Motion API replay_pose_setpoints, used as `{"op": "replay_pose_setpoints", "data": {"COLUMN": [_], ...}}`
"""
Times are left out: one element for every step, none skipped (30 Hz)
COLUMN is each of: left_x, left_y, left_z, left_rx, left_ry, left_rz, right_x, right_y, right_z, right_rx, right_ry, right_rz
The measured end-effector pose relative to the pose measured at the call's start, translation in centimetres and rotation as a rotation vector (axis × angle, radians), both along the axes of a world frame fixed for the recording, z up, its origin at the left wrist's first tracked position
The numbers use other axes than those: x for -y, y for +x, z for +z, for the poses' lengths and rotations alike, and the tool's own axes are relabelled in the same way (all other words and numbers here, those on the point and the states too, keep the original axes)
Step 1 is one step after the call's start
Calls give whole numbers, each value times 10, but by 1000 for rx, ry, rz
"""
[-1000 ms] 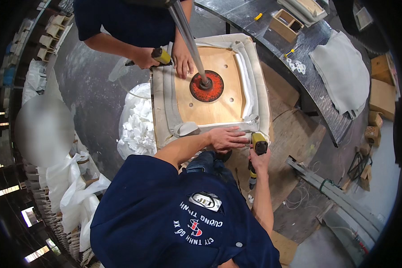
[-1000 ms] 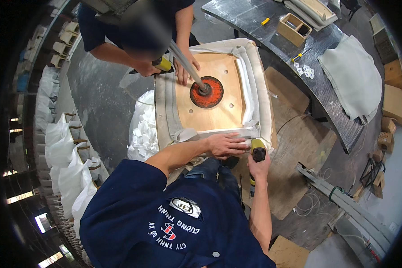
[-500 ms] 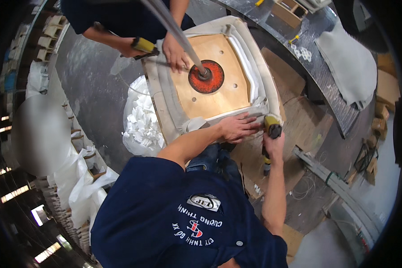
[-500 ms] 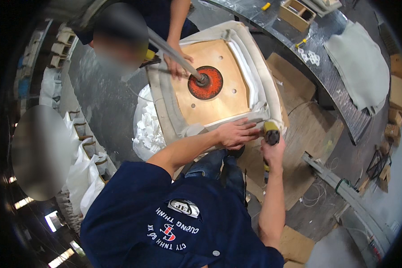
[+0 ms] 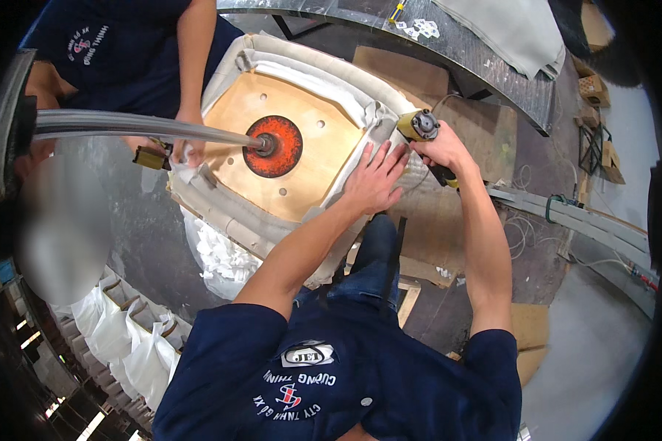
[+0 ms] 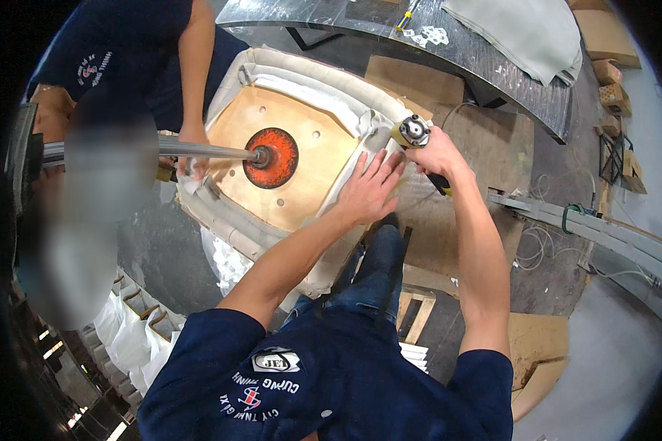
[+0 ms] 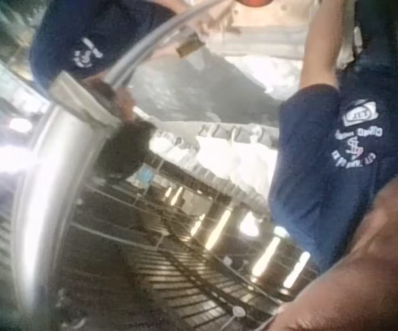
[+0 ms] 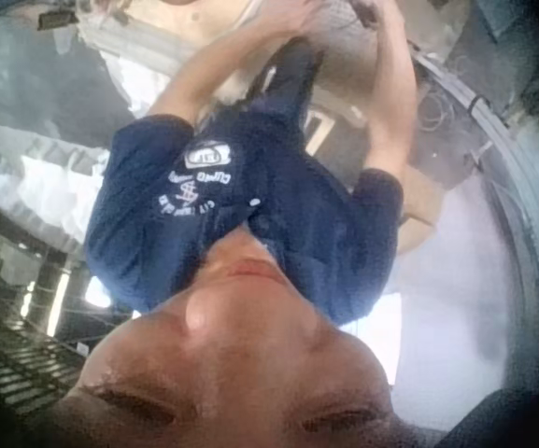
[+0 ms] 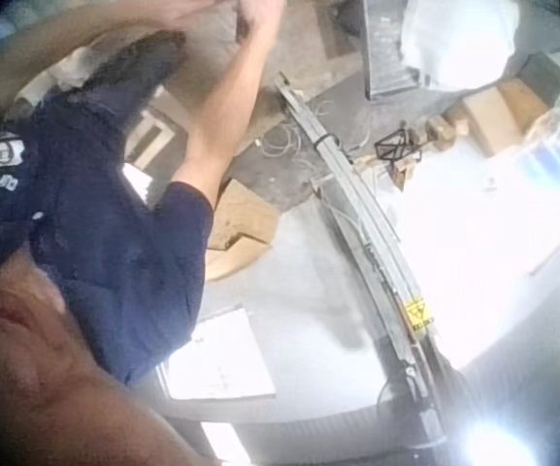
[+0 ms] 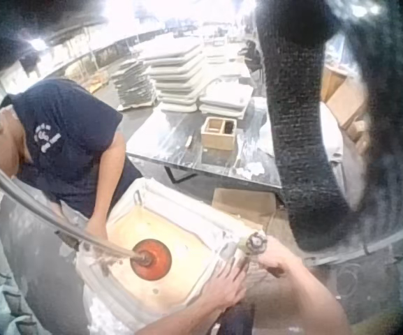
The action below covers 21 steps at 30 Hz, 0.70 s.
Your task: The person staples white fabric onto a wooden chair frame using a pneumatic staple gun. They smooth the fabric, pull it taut, and secure it around the edges of the frame while a coworker assists on the opposite side.
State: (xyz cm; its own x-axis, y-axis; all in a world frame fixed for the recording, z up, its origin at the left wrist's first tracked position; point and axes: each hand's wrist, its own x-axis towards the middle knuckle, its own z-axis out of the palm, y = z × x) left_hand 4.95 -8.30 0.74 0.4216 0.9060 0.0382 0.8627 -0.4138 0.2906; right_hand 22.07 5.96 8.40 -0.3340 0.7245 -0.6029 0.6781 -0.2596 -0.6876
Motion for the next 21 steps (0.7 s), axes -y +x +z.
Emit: {"op": "replay_pose_setpoints", "data": {"left_x": [-2, -2, 1, 3, 4, 1, -1, -3, -3, -6, -9, -11, -11, -10, -11, -12, -12, -12, -12, -13, -13], "left_y": [-3, -7, -8, -9, -11, -14, -18, -23, -27, -31, -34, -37, -37, -38, -39, -40, -41, -43, -45, -45, -46], "left_z": [2, 1, 0, -2, -4, -3, -2, 0, 0, 1, 1, 0, -3, -5, -6, -7, -8, -7, -6, -4, -2], "left_rx": [-11, 2, 20, 39, 28, 21, 14, 9, -16, -42, -67, -105, -103, -102, -101, -98, -95, -94, -100, -106, -113], "left_ry": [-9, 7, 21, 35, 33, 36, 39, 43, 23, 2, -19, 26, 10, -6, -16, -37, -58, -83, -95, -108, -119], "left_rz": [-7, -3, 3, 8, 2, -1, -3, 8, -3, -12, -20, -4, 1, 7, 10, 24, 38, 54, 65, 76, 87], "right_x": [-2, -5, -3, -1, 2, 3, 5, 6, 10, 10, 7, 2, -1, -1, -4, -7, -10, -12, -13, -15, -16], "right_y": [-1, 1, 2, 2, 1, -1, -3, -7, -9, -12, -15, -20, -24, -27, -29, -29, -31, -36, -41, -45, -47], "right_z": [2, 2, 3, 2, 1, 0, -1, 0, -2, -3, -3, -2, 0, 6, 4, -1, -3, 0, 5, 8, 8], "right_rx": [-2, -5, -32, -59, -86, -117, -127, -140, -143, -175, -135, -96, -57, -63, -45, -28, -10, -10, -9, -8, 0], "right_ry": [-17, -56, -65, -73, -81, -84, -86, -86, -96, -89, -90, -93, -96, -93, -92, -91, -89, -91, -93, -94, -91], "right_rz": [-2, 13, -10, -32, -55, -84, -99, -106, -112, -95, -83, -62, -38, -43, -26, -9, 8, 17, 25, 33, 46]}}
